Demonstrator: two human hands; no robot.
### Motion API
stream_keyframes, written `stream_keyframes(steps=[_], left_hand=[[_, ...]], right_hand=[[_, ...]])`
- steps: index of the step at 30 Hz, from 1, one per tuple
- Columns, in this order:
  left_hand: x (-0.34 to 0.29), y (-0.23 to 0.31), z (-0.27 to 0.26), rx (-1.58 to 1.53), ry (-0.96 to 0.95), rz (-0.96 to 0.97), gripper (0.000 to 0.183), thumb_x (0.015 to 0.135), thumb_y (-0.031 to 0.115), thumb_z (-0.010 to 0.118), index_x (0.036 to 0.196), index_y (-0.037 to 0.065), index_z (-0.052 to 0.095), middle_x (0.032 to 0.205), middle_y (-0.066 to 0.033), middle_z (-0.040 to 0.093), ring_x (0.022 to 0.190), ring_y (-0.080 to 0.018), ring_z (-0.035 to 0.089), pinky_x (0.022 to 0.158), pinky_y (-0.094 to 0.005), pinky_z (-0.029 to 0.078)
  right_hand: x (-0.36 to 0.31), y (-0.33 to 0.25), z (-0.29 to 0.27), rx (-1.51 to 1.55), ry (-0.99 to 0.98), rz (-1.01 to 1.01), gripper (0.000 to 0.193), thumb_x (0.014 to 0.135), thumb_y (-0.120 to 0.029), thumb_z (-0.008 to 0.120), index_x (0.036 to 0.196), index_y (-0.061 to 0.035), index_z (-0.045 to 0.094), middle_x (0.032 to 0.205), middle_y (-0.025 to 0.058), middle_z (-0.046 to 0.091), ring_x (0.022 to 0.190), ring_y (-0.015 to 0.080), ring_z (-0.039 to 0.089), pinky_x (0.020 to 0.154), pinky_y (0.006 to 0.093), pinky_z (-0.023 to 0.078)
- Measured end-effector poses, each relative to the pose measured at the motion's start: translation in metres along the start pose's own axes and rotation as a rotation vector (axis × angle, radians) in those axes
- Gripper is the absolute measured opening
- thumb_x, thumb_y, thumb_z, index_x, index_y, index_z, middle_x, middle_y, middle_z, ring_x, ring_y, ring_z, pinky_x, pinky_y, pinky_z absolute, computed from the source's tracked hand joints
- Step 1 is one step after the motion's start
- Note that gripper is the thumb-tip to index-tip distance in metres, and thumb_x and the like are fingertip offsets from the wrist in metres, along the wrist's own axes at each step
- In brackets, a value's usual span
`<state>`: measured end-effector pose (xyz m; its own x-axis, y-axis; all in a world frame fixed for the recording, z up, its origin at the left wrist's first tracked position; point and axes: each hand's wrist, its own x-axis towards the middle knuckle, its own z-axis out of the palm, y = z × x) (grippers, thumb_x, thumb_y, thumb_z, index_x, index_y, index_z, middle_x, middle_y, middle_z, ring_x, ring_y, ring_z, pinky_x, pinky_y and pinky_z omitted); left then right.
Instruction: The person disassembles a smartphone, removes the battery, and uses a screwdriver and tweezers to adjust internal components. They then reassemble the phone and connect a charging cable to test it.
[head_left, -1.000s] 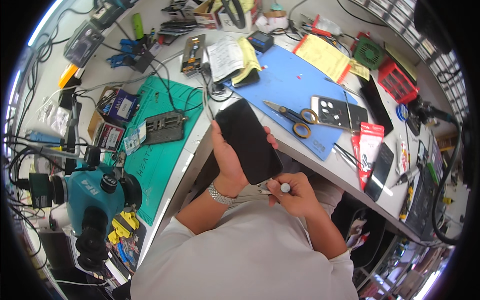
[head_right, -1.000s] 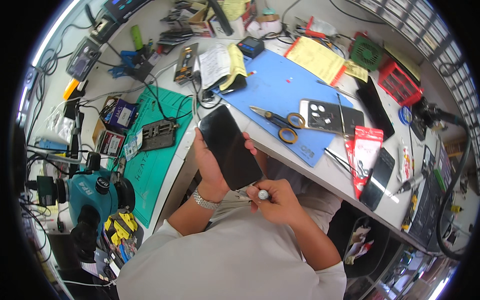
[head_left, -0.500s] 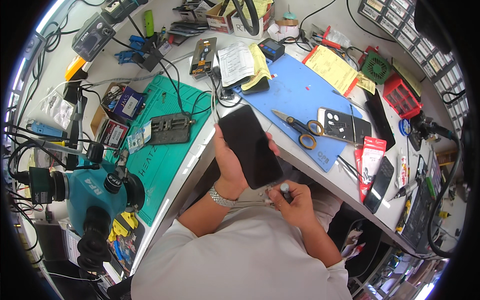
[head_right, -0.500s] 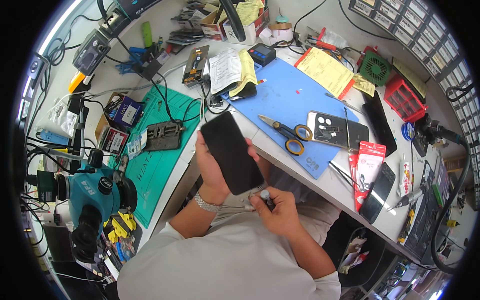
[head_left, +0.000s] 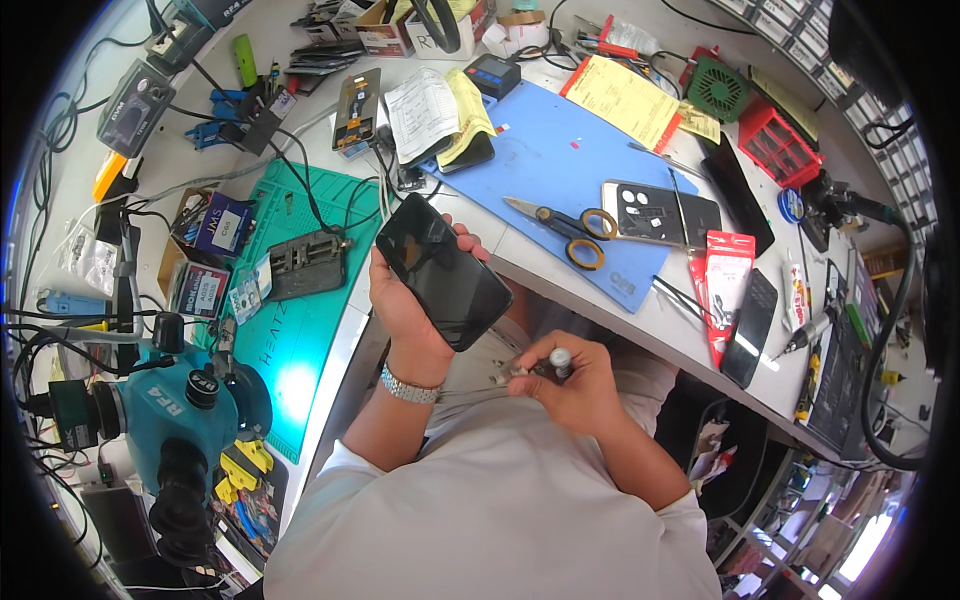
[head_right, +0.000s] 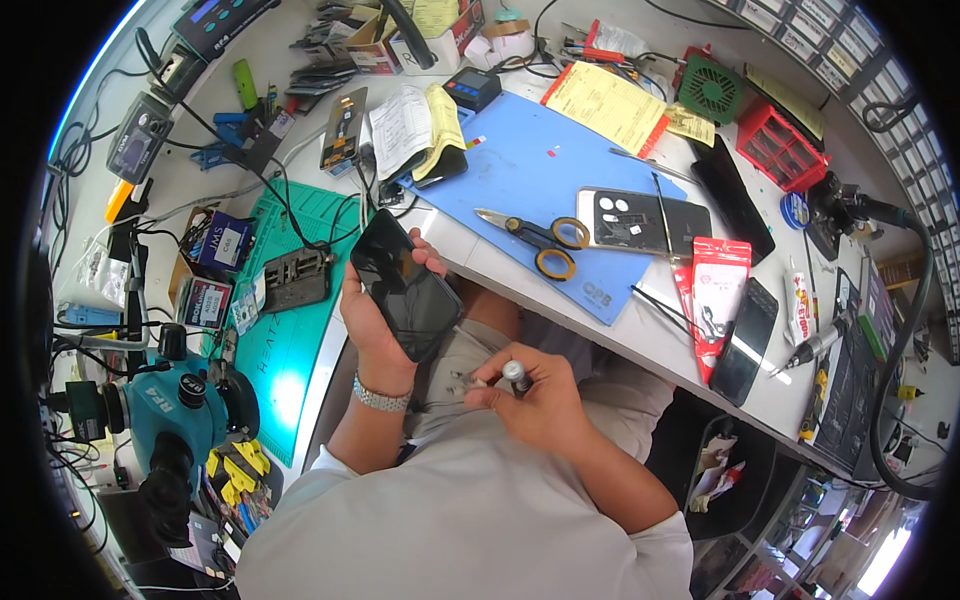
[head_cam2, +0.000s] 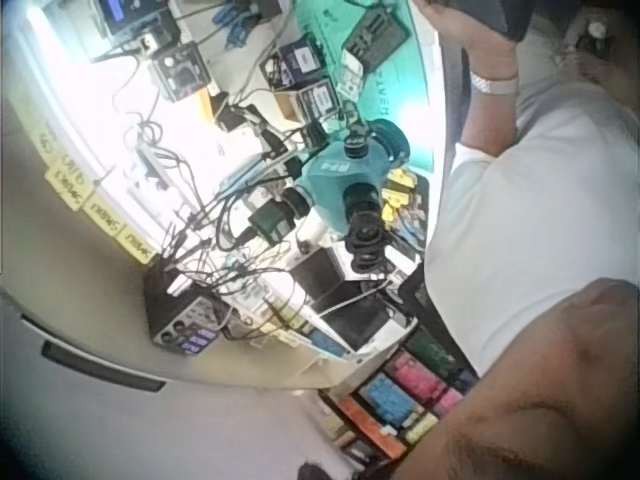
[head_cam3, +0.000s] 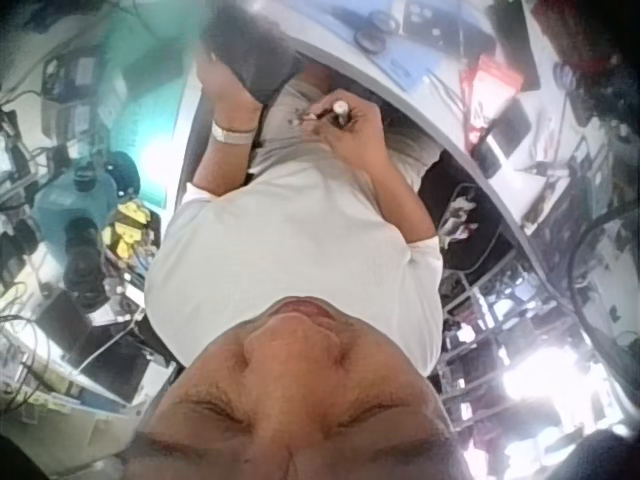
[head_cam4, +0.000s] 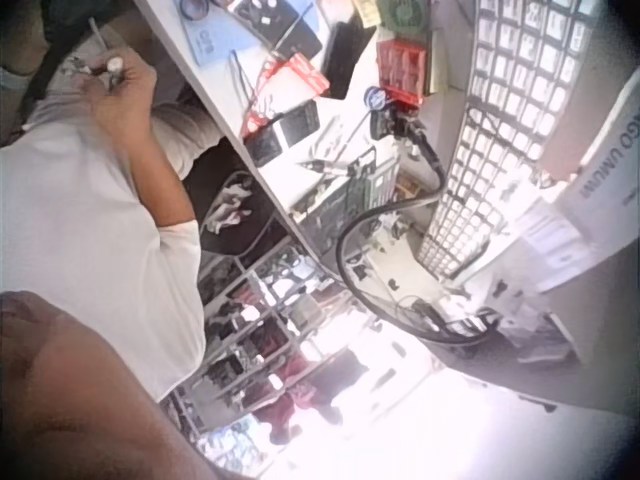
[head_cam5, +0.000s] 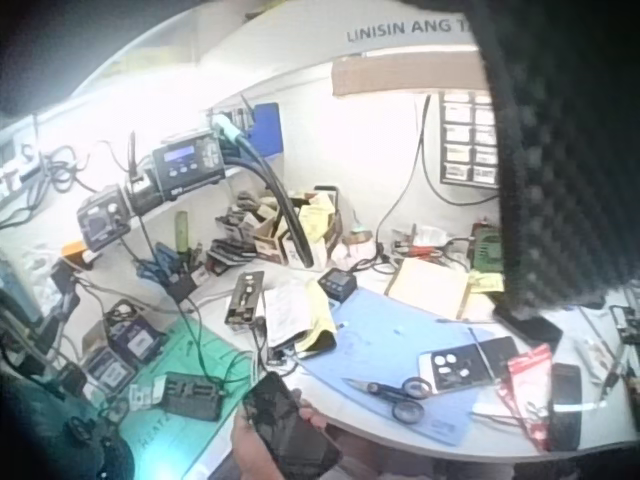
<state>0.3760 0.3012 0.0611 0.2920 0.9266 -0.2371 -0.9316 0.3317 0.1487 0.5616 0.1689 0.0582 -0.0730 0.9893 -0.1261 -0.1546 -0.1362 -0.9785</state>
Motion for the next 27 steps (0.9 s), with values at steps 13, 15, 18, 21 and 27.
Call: stream_keyframes(steps=[13,15,18,21,27], left_hand=[[-0.01,-0.019,0.013,0.183,-0.1,0.17,0.079,0.109,0.066,0.032,0.138,-0.002,0.057,0.111,-0.0206,0.064,0.097,-0.0319,0.063,0.093,-0.0509,0.053],[-0.012,-0.019,0.012,0.188,-0.132,0.158,0.083,0.108,0.072,0.029,0.141,0.002,0.057,0.113,-0.0211,0.066,0.099,-0.033,0.064,0.093,-0.0518,0.053],[-0.014,-0.02,0.012,0.212,-0.164,0.153,0.084,0.107,0.074,0.03,0.143,0.003,0.056,0.114,-0.0217,0.067,0.101,-0.0337,0.065,0.094,-0.0517,0.053],[-0.016,-0.02,0.013,0.214,-0.171,0.124,0.084,0.107,0.075,0.03,0.145,0.005,0.056,0.115,-0.0221,0.067,0.101,-0.0349,0.065,0.094,-0.0524,0.054],[-0.02,-0.026,0.011,0.296,-0.17,0.115,0.084,0.105,0.079,0.03,0.139,0.007,0.057,0.112,-0.0234,0.068,0.097,-0.0375,0.067,0.088,-0.054,0.057]], right_hand=[[0.016,-0.006,0.011,-0.093,0.205,-0.1,0.018,0.09,-0.01,0.091,0.089,0.0017,0.077,0.075,0.0008,0.071,0.068,0.0043,0.053,0.059,0.0252,0.044],[0.016,-0.003,0.01,-0.099,0.205,-0.102,0.02,0.09,-0.011,0.091,0.088,0.0022,0.077,0.075,0.0014,0.071,0.068,0.004,0.052,0.059,0.0251,0.044],[0.016,-0.002,0.008,-0.16,0.198,-0.082,0.021,0.089,-0.011,0.091,0.086,0.0025,0.075,0.074,0.0018,0.071,0.067,0.0035,0.052,0.059,0.0247,0.044],[0.017,-0.006,0.009,-0.159,0.183,-0.027,0.02,0.089,-0.008,0.09,0.084,0.0023,0.074,0.074,0.0018,0.071,0.068,0.0029,0.052,0.059,0.0247,0.044],[0.018,-0.001,0.009,-0.08,0.171,0.052,0.017,0.087,-0.004,0.088,0.081,0.0006,0.074,0.077,0.0012,0.073,0.068,0.0031,0.055,0.06,0.0246,0.044]])
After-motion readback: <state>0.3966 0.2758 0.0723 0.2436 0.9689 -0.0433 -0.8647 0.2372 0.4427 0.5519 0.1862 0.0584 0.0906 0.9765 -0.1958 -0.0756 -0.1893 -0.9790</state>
